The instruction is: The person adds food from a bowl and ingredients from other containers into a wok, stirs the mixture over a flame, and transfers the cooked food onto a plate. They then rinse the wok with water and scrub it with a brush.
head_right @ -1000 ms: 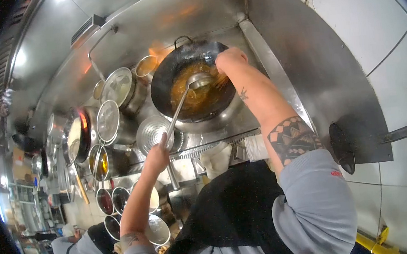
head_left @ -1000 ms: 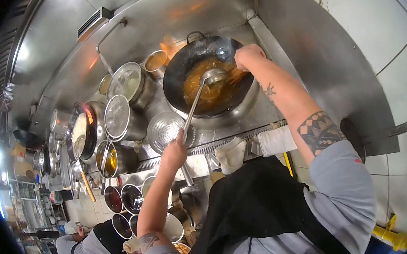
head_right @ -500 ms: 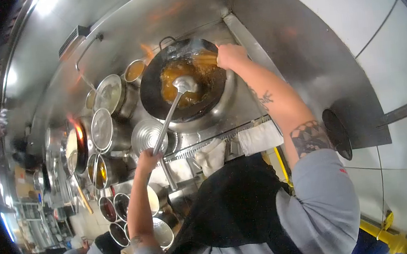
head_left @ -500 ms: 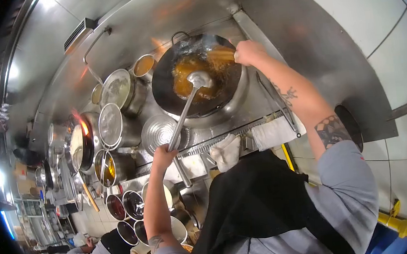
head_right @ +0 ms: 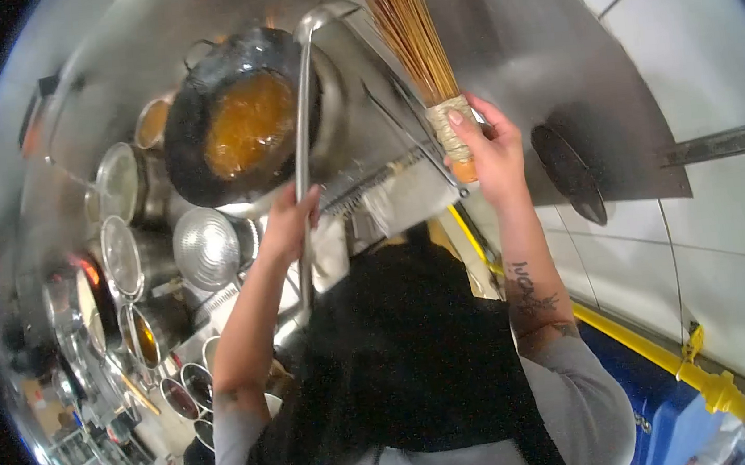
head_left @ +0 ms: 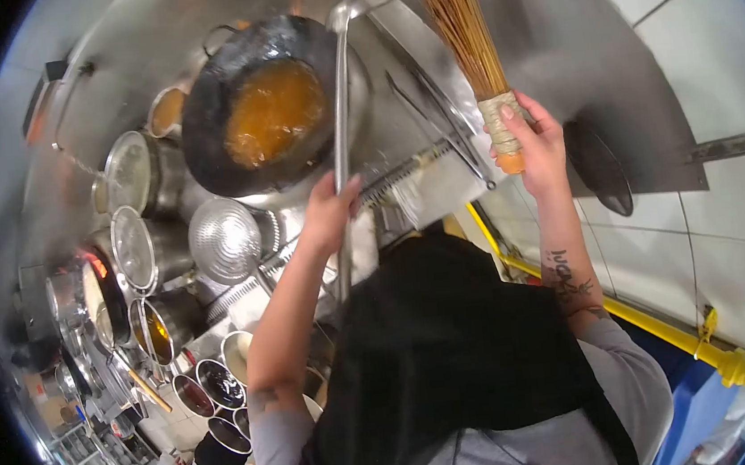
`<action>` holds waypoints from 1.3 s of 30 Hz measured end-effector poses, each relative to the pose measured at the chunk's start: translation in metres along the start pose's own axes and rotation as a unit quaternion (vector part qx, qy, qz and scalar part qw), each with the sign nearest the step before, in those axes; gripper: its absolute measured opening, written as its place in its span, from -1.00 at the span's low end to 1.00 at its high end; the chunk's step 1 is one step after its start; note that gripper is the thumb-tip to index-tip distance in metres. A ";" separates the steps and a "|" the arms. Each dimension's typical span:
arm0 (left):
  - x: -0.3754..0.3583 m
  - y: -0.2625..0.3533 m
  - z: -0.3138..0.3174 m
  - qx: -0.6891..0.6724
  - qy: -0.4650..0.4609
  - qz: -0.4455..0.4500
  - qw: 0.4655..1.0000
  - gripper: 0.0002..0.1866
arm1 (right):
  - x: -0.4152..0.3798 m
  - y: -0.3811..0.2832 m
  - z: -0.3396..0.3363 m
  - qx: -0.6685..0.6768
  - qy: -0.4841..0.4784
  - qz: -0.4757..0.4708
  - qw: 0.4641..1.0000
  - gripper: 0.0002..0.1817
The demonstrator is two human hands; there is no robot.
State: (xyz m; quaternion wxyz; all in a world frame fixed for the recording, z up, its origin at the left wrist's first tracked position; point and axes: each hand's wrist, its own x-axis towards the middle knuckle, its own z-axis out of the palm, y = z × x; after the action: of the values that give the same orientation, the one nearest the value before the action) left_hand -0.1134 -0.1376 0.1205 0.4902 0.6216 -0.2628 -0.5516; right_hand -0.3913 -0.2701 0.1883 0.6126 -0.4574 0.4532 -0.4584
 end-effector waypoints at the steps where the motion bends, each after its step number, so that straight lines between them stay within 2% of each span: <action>1: 0.020 -0.009 0.022 0.001 0.016 -0.012 1.000 -0.81 | -0.009 0.004 -0.008 0.002 0.005 0.009 1.000 -0.45; 4: 0.093 -0.084 0.086 0.056 0.110 -0.001 0.992 -0.73 | -0.041 0.013 -0.020 0.032 0.036 0.030 0.998 -0.49; 6: 0.102 -0.090 0.134 0.149 0.189 0.040 0.970 -0.73 | -0.063 0.016 -0.030 0.061 0.044 0.074 0.994 -0.49; 9: 0.132 -0.131 0.173 0.155 0.183 0.006 0.971 -0.70 | -0.083 0.031 -0.044 0.075 0.083 0.096 0.989 -0.43; 10: 0.144 -0.144 0.177 0.234 0.145 0.026 0.961 -0.67 | -0.088 0.034 -0.049 0.083 0.092 0.100 0.987 -0.40; 12: 0.168 -0.167 0.179 0.382 0.067 0.071 0.919 -0.60 | -0.093 0.039 -0.061 0.036 0.065 0.127 0.989 -0.42; 14: 0.190 -0.180 0.180 0.400 0.016 0.059 0.914 -0.55 | -0.092 0.040 -0.065 -0.023 0.037 0.147 0.988 -0.45; 17: 0.187 -0.173 0.169 0.379 -0.030 0.049 0.924 -0.54 | -0.080 0.035 -0.050 -0.028 -0.024 0.135 0.990 -0.41; 18: 0.178 -0.160 0.161 0.364 -0.034 0.048 0.930 -0.55 | -0.071 0.032 -0.042 -0.028 -0.047 0.114 0.992 -0.39; 19: 0.145 -0.111 0.147 0.393 -0.070 0.040 0.916 -0.61 | -0.060 0.030 -0.031 -0.025 -0.076 0.093 0.992 -0.38; 21: 0.125 -0.130 0.111 0.312 0.003 0.138 0.940 -0.73 | -0.030 0.031 -0.015 -0.057 -0.158 0.067 0.984 -0.33; 22: 0.100 -0.120 0.086 0.301 0.033 0.158 0.940 -0.73 | -0.009 0.031 -0.004 -0.066 -0.203 0.023 0.977 -0.33; 23: 0.070 -0.107 0.059 0.289 0.060 0.178 0.939 -0.74 | 0.009 0.018 0.014 -0.106 -0.249 0.016 0.963 -0.35; 24: 0.043 -0.104 0.032 0.286 0.110 0.209 0.929 -0.71 | 0.027 -0.002 0.037 -0.146 -0.291 0.007 0.946 -0.36; 25: 0.017 -0.102 0.007 0.283 0.156 0.240 0.915 -0.67 | 0.048 -0.016 0.056 -0.242 -0.335 -0.043 0.910 -0.40; 26: -0.009 -0.103 -0.010 0.288 0.237 0.228 0.899 -0.65 | 0.068 -0.028 0.079 -0.334 -0.370 -0.097 0.862 -0.44; 27: -0.031 -0.098 -0.028 0.335 0.281 0.188 0.879 -0.54 | 0.084 -0.037 0.106 -0.435 -0.369 -0.167 0.805 -0.51; 29: -0.056 -0.127 -0.046 0.418 0.350 0.126 0.829 -0.44 | 0.109 -0.045 0.167 -0.583 -0.391 -0.182 0.689 -0.51; 31: -0.062 -0.148 -0.044 0.351 0.318 0.026 0.880 -0.39 | 0.127 -0.030 0.233 -0.677 -0.453 -0.073 0.575 -0.52; 32: -0.061 -0.157 -0.042 0.315 0.298 -0.022 0.901 -0.36 | 0.141 -0.009 0.261 -0.656 -0.509 -0.074 0.553 -0.55; 33: -0.058 -0.168 -0.040 0.323 0.294 -0.028 0.899 -0.36 | 0.153 0.016 0.288 -0.633 -0.562 -0.072 0.528 -0.57; 34: -0.053 -0.174 -0.037 0.330 0.288 -0.036 0.898 -0.36 | 0.156 0.033 0.323 -0.614 -0.576 -0.025 0.538 -0.58; 35: -0.050 -0.169 -0.035 0.324 0.278 -0.014 0.904 -0.36 | 0.136 0.029 0.354 -0.608 -0.524 0.074 0.592 -0.60; 36: -0.049 -0.162 -0.032 0.320 0.261 0.005 0.911 -0.36 | 0.149 0.066 0.375 -0.558 -0.533 0.076 0.632 -0.59; 37: -0.051 -0.158 -0.030 0.317 0.238 0.025 0.918 -0.36 | 0.154 0.112 0.388 -0.517 -0.505 -0.108 0.683 -0.57; 38: -0.052 -0.154 -0.027 0.324 0.234 0.053 0.915 -0.36 | 0.130 0.122 0.396 -0.505 -0.444 -0.085 0.735 -0.53; 39: -0.053 -0.150 -0.024 0.328 0.231 0.082 0.912 -0.36 | 0.123 0.138 0.393 -0.491 -0.431 -0.107 0.750 -0.53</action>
State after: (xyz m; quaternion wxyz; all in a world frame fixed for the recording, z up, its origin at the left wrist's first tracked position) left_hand -0.1357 -0.0270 0.0061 0.3494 0.8336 -0.3586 -0.2332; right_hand 0.0332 -0.3112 0.1043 0.3814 -0.8893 0.2522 0.0102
